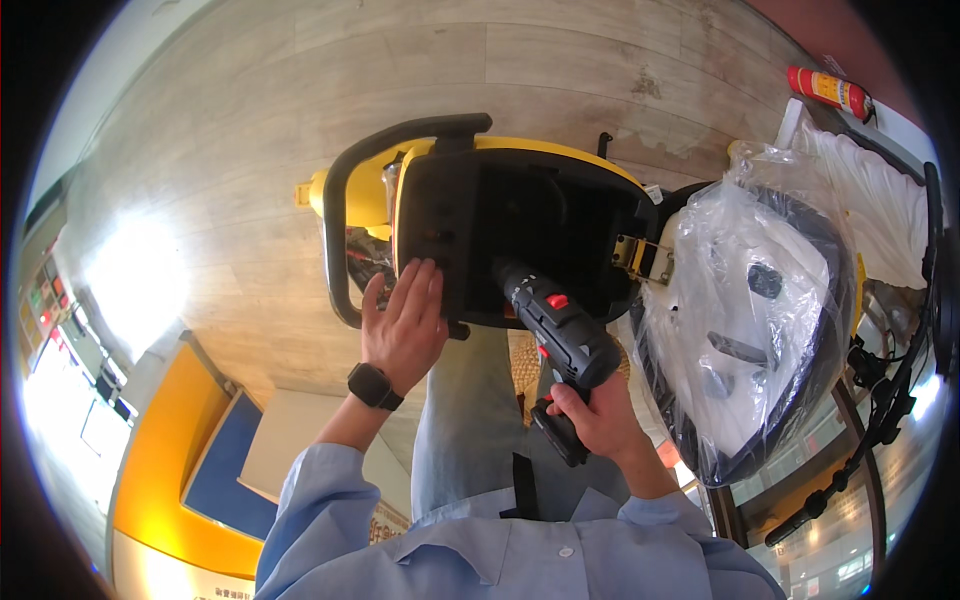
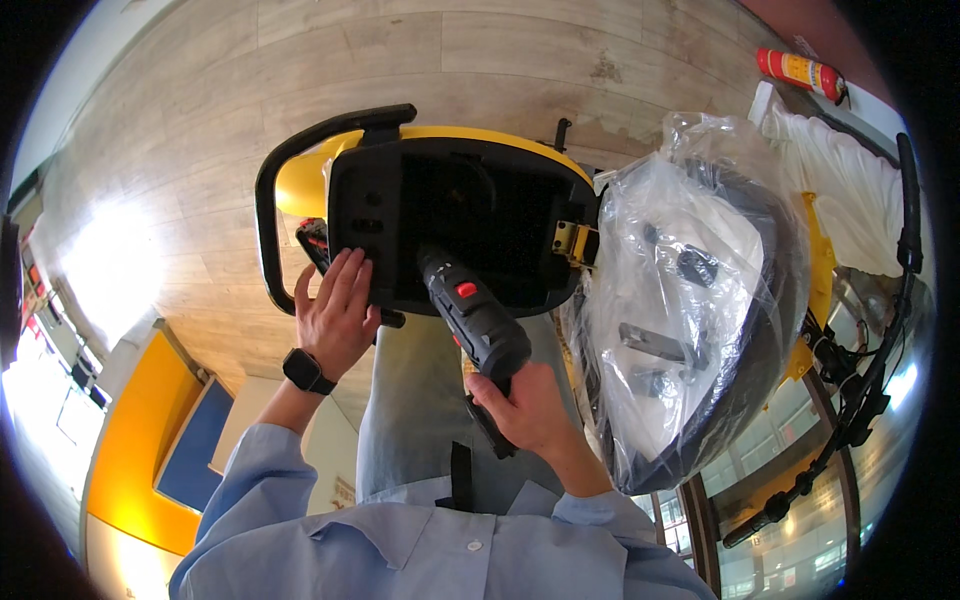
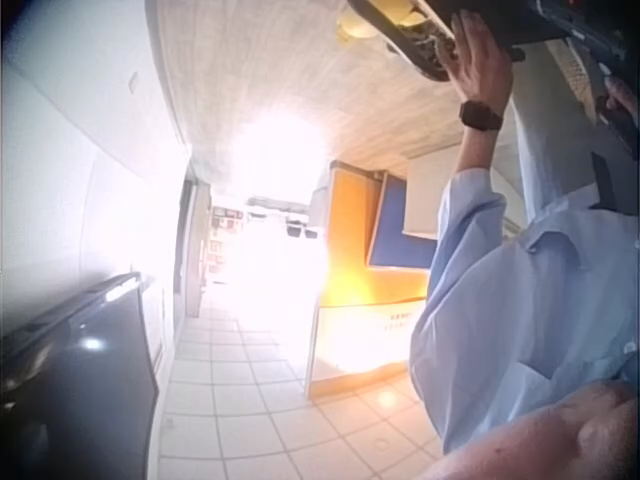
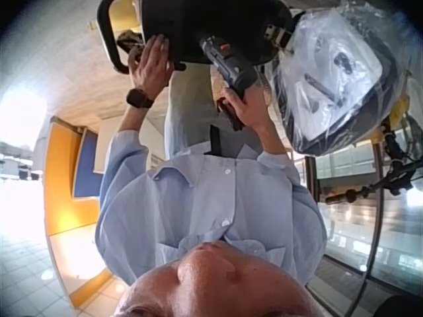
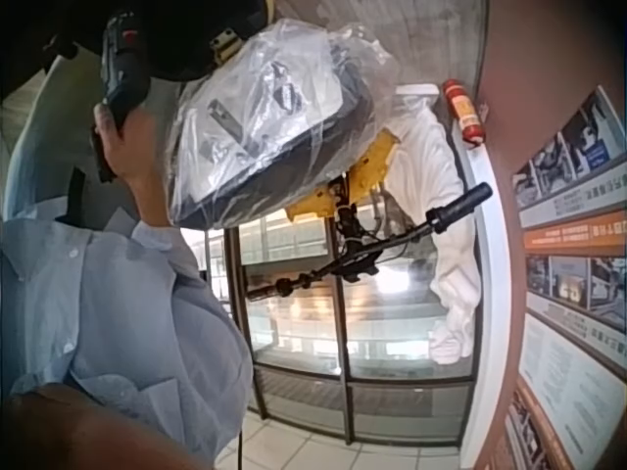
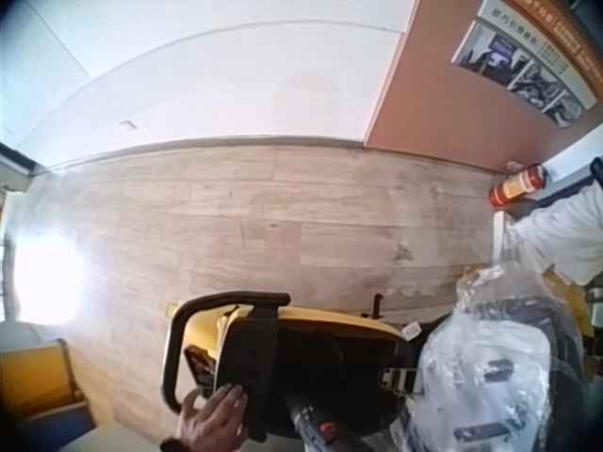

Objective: Using a power drill to tighten or remove screws from a small yellow electric scooter.

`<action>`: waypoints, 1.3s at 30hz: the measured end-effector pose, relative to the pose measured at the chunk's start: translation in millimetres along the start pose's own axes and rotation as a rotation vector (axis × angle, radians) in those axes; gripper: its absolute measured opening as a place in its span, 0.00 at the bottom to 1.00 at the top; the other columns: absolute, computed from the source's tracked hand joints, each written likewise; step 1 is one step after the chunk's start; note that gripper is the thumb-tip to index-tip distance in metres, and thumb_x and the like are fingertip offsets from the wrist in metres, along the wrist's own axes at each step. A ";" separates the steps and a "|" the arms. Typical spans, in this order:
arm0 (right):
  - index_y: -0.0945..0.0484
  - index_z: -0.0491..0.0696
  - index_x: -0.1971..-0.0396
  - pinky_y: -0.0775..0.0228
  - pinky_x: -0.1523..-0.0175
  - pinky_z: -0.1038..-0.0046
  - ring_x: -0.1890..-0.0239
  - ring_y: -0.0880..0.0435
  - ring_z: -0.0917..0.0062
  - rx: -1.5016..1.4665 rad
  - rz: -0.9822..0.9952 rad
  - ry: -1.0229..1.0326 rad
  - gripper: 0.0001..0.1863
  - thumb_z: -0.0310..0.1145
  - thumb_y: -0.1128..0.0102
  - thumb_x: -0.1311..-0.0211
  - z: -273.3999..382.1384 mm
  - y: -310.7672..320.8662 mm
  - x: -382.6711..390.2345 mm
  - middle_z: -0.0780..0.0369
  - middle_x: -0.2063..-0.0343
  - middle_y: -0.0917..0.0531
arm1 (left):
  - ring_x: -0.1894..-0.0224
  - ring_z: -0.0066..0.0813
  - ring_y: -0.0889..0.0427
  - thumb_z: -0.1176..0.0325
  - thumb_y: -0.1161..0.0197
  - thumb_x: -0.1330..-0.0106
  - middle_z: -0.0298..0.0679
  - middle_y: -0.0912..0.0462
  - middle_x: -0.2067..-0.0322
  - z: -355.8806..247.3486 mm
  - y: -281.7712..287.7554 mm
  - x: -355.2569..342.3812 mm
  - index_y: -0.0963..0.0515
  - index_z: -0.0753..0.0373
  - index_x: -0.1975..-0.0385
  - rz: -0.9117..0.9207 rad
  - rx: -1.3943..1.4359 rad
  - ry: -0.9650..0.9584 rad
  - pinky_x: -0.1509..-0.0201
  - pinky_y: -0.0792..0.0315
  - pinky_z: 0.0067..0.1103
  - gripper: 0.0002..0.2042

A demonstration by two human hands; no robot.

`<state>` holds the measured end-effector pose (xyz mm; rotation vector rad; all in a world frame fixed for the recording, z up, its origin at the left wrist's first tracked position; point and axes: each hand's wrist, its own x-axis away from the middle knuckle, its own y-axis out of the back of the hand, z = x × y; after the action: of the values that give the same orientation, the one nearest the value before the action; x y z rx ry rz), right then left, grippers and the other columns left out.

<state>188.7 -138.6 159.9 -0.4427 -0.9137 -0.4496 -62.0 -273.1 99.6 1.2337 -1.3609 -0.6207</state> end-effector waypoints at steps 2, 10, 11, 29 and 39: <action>0.33 0.40 0.37 0.17 0.61 0.74 0.66 0.18 0.81 -0.044 -0.010 0.014 0.25 0.26 0.42 0.32 1.0 0.8 1.4 0.59 0.58 0.22 | 0.32 0.29 0.28 0.68 0.33 0.44 0.37 0.24 0.37 0.1 -2.4 4.0 0.21 0.62 0.44 -0.025 0.028 0.003 0.29 0.42 0.42 0.24; 0.34 0.41 0.37 0.16 0.60 0.73 0.64 0.18 0.80 -0.074 0.045 0.099 0.25 0.23 0.44 0.32 14.5 -6.4 4.2 0.61 0.59 0.23 | 0.43 0.33 0.22 0.70 0.32 0.42 0.34 0.19 0.46 -12.3 6.2 2.4 0.17 0.59 0.51 -0.174 0.170 0.128 0.35 0.39 0.38 0.18; 0.34 0.41 0.37 0.16 0.59 0.72 0.64 0.18 0.80 -0.126 0.063 0.062 0.24 0.23 0.45 0.32 15.8 -7.3 3.5 0.61 0.59 0.23 | 0.45 0.32 0.23 0.69 0.32 0.42 0.34 0.19 0.47 -12.4 2.2 -1.9 0.17 0.57 0.50 -0.181 0.133 0.156 0.37 0.39 0.38 0.18; 0.29 0.38 0.41 0.18 0.61 0.76 0.67 0.17 0.81 -0.192 -0.082 0.084 0.22 0.28 0.39 0.32 7.4 -6.2 11.9 0.57 0.57 0.20 | 0.43 0.29 0.28 0.54 0.32 0.39 0.27 0.24 0.41 -13.6 -14.9 -9.1 0.21 0.52 0.42 -0.116 -0.028 0.152 0.35 0.46 0.45 0.25; 0.25 0.37 0.47 0.20 0.63 0.73 0.73 0.14 0.79 -0.143 0.010 0.110 0.21 0.38 0.39 0.30 -1.5 -9.9 -10.8 0.61 0.75 0.17 | 0.43 0.26 0.25 0.60 0.31 0.43 0.30 0.19 0.45 -8.8 -16.7 -6.5 0.16 0.60 0.53 -0.253 -0.044 0.019 0.35 0.40 0.42 0.19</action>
<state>178.6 -145.6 151.9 -0.5476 -0.7756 -0.5271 -49.8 -269.8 84.0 1.3841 -1.1780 -0.8088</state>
